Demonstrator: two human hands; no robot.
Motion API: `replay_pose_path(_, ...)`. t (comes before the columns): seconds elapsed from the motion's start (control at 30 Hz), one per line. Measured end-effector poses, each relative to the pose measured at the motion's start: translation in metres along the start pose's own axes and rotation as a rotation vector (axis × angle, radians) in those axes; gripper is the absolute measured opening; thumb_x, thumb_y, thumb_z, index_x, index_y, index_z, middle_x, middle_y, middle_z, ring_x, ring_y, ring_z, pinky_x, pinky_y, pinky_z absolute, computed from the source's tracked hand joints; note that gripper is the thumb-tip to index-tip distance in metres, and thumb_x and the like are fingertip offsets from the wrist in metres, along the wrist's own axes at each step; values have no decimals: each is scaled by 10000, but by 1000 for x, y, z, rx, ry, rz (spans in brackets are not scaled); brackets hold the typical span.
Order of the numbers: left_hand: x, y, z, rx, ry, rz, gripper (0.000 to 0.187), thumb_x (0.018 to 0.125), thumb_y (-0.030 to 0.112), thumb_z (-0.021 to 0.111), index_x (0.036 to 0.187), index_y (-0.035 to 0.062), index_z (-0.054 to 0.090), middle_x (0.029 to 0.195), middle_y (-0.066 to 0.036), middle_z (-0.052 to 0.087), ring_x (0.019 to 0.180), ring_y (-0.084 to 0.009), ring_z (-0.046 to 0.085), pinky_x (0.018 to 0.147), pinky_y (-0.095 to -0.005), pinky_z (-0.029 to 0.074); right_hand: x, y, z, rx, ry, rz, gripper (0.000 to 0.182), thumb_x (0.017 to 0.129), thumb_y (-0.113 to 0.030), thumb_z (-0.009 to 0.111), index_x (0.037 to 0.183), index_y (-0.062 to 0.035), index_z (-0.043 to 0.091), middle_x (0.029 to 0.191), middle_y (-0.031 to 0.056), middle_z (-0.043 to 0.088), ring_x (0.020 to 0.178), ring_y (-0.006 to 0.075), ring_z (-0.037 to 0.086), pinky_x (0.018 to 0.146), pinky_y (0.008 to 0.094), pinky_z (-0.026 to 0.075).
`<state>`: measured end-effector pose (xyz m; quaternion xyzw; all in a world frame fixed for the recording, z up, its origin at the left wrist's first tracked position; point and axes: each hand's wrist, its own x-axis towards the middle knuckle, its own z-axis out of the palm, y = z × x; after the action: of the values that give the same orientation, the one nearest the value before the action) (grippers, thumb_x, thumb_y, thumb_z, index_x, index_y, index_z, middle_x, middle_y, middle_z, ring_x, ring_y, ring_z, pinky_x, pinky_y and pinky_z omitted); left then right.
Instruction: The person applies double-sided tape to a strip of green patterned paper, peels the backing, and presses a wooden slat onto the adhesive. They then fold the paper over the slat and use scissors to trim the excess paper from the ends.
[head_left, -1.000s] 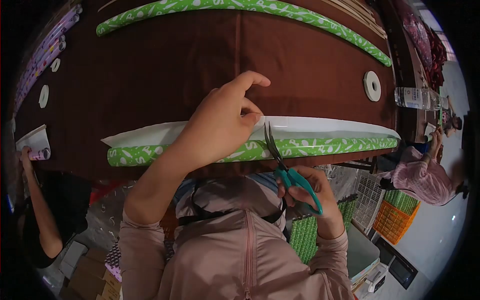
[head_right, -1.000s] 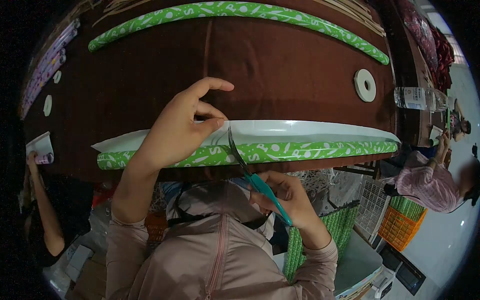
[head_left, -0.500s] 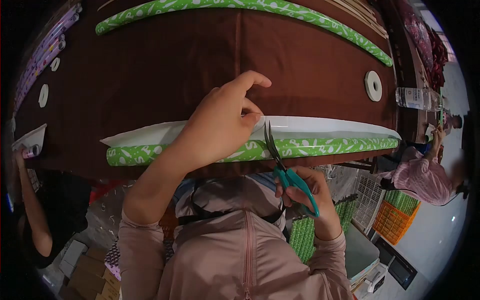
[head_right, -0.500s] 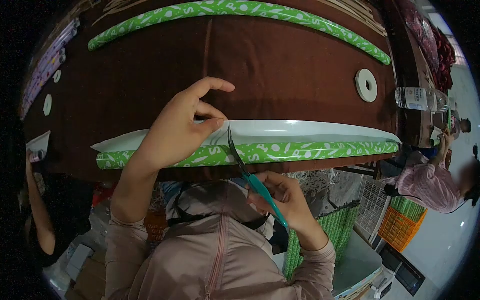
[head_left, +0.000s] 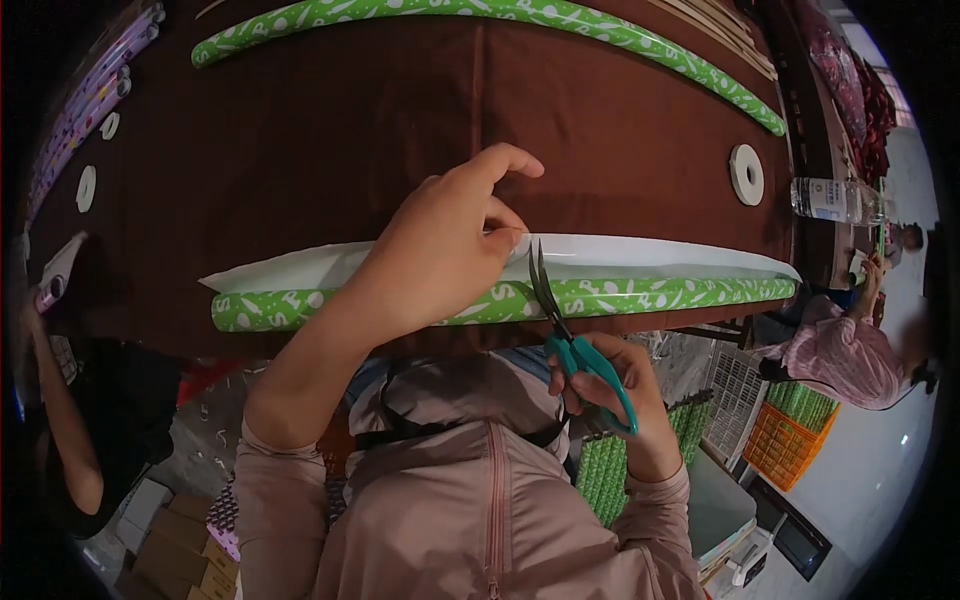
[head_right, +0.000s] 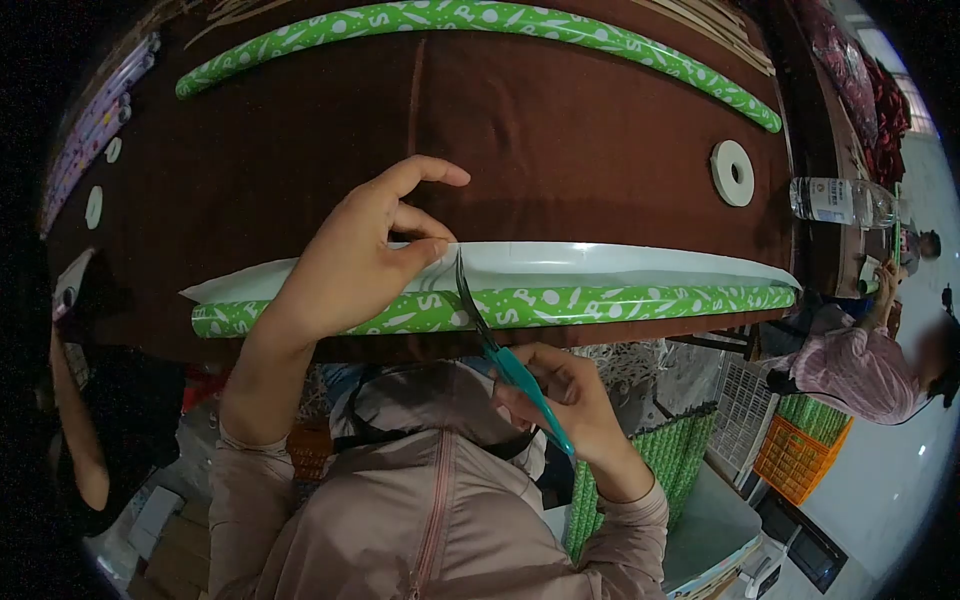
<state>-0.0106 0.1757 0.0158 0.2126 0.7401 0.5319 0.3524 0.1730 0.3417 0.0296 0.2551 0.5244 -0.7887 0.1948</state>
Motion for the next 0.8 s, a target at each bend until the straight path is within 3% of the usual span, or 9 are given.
replay_pose_path(0.47,0,0,-1,-10,-14,-18,415,892,3,612,1283,75,495,900,-137,732,859,-139,669,822,-286,470,1,3,0,-16,-1,-28,168,905,-89,670,1027,13,616,798,50,656,617,68,548,555,213,430)
replay_pose_path(0.67,-1,3,-1,-5,-41,-41,415,887,0,612,1280,69,499,871,-130,732,846,-129,665,812,-284,474,0,-4,2,49,52,-54,233,896,-112,675,1057,41,602,837,93,658,633,87,573,570,223,456)
replay_pose_path(0.77,0,-1,-2,41,26,64,427,887,1,612,1291,66,494,862,-122,730,820,-119,652,790,-282,473,-9,-7,-2,76,9,-322,392,826,-118,730,1138,62,575,897,126,657,721,135,614,663,244,503)
replay_pose_path(0.8,0,2,-3,38,14,41,436,888,-1,610,1301,64,489,869,-118,731,814,-115,645,779,-281,472,-9,-9,1,19,137,-445,395,811,-89,729,1140,63,570,904,124,657,748,138,615,690,255,505)
